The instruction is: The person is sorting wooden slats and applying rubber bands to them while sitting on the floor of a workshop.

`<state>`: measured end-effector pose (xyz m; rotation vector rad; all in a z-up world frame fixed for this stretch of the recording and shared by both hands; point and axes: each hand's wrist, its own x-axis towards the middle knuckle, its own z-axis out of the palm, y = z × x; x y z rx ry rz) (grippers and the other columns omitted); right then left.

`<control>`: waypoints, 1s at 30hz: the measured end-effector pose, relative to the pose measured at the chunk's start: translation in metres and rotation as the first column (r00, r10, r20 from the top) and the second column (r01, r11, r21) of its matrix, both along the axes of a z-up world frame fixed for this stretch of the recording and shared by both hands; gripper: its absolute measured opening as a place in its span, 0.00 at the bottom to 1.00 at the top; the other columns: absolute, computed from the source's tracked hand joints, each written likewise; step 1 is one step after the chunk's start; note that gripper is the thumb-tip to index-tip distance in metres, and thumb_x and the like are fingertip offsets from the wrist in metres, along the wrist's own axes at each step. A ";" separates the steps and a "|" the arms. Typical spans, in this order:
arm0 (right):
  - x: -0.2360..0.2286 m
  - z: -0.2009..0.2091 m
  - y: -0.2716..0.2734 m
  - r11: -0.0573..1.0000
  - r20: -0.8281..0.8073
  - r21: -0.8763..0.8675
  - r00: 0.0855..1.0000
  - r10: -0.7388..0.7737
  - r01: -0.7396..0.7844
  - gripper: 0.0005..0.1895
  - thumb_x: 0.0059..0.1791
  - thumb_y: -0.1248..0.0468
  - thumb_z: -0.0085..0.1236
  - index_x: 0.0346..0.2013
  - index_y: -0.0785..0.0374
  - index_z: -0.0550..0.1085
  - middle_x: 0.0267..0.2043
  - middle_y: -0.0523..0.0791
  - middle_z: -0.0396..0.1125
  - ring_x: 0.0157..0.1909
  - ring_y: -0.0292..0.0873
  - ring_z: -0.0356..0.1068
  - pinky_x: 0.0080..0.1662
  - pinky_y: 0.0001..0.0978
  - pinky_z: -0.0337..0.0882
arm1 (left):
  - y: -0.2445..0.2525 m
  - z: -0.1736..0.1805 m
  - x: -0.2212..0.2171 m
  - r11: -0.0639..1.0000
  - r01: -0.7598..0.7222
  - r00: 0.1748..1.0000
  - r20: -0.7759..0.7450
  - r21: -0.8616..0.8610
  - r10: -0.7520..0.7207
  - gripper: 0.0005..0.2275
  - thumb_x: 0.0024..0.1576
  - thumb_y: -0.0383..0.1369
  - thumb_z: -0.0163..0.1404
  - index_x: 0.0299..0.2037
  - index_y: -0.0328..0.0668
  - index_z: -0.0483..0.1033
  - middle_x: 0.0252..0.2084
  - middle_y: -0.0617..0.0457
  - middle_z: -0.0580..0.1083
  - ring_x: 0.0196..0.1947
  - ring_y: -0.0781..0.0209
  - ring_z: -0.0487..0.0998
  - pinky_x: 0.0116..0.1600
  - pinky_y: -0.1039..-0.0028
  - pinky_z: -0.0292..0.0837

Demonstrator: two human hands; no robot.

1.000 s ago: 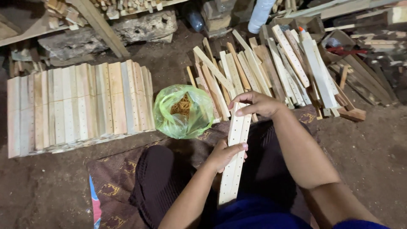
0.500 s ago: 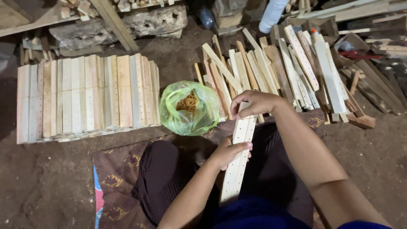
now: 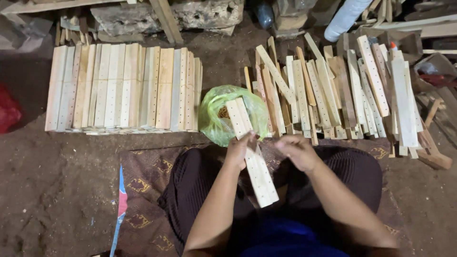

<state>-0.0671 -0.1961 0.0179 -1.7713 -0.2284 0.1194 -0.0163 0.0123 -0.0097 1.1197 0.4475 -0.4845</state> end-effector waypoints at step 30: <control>0.089 0.052 0.018 0.760 -0.242 0.631 0.970 0.005 0.154 0.46 0.44 0.52 0.67 0.72 0.62 0.58 0.49 0.57 0.72 0.48 0.53 0.76 0.55 0.50 0.77 | -0.015 0.034 -0.033 0.884 0.439 0.871 0.317 -0.161 -0.375 0.13 0.54 0.29 0.64 0.40 0.28 0.76 0.33 0.33 0.79 0.32 0.46 0.84 0.38 0.62 0.85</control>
